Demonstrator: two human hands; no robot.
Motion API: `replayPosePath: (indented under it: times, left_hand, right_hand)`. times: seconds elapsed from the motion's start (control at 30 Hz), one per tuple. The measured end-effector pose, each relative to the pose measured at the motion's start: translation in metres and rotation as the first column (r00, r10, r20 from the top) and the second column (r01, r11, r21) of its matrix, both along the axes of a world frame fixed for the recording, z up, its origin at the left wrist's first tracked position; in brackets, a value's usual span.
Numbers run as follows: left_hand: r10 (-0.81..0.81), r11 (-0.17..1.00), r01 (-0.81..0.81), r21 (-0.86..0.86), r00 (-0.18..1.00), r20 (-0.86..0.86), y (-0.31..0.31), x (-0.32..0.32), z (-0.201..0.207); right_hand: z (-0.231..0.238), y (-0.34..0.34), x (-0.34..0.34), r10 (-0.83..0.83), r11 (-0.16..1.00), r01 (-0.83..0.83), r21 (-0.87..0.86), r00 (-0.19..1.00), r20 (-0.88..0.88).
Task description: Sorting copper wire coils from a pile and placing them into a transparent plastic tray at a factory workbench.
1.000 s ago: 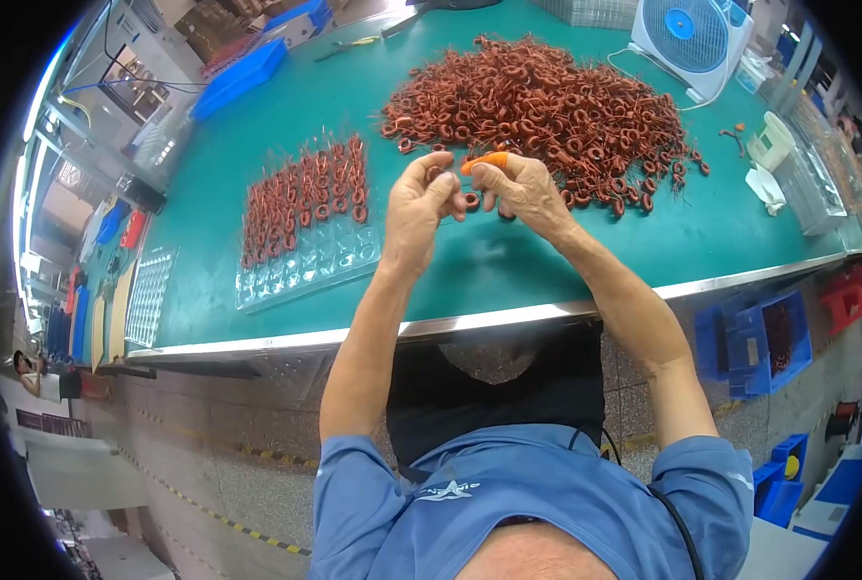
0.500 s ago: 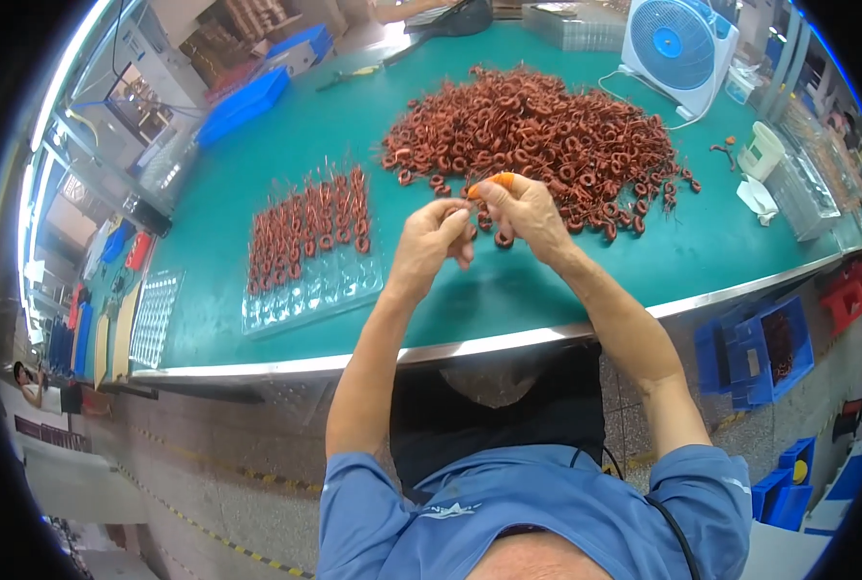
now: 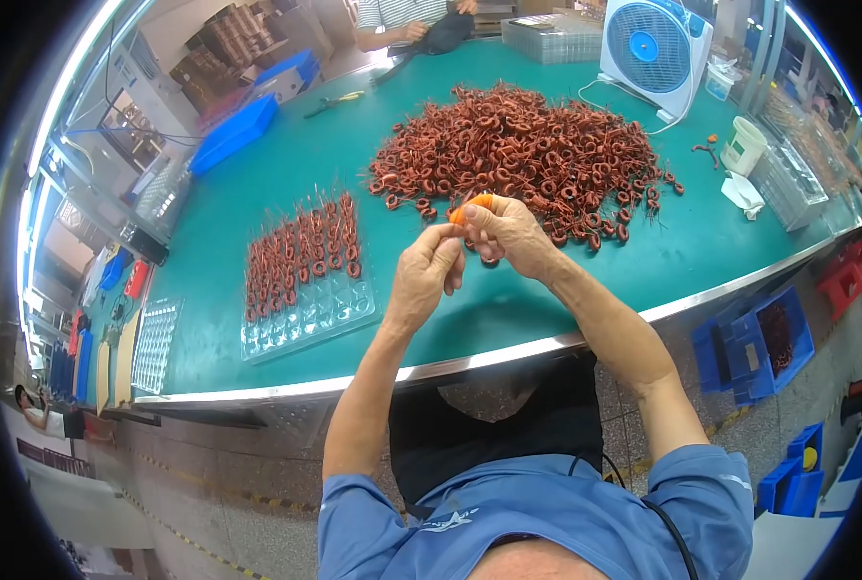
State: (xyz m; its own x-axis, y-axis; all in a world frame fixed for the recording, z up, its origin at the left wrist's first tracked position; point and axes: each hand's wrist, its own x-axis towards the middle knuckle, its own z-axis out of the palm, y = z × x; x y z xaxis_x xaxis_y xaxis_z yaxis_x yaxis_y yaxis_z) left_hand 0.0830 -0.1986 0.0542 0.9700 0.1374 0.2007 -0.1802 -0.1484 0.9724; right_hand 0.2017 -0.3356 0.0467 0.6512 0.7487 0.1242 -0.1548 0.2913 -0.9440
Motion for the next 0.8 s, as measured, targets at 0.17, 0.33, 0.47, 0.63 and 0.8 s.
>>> replayPosePath:
  times: [0.17,0.33,0.47,0.63,0.8]
  left_hand:
    - [0.052,0.995,-0.048,-0.091,0.998,0.043,-0.002,0.0,0.0]
    - [0.018,0.982,-0.016,-0.19,1.0,0.01,-0.003,-0.007,0.005]
    - [0.045,0.994,-0.046,-0.099,0.999,-0.011,-0.007,-0.017,0.006]
    - [0.155,0.906,-0.182,0.383,0.983,0.1,-0.019,-0.018,0.003]
    - [0.21,0.835,-0.263,0.482,0.964,0.163,-0.01,-0.024,-0.011]
  right_hand:
    - [0.003,-0.003,-0.001,0.092,0.996,-0.09,-0.025,0.989,0.117]
    - [0.0,-0.001,-0.003,0.087,0.996,-0.085,-0.019,0.984,0.154]
    - [-0.006,0.001,-0.01,0.168,0.984,-0.169,0.049,0.985,0.026]
    - [-0.01,-0.003,-0.002,0.125,0.992,-0.125,0.0,0.991,0.038]
    - [-0.005,0.002,-0.011,0.039,0.999,-0.036,-0.022,0.987,0.158]
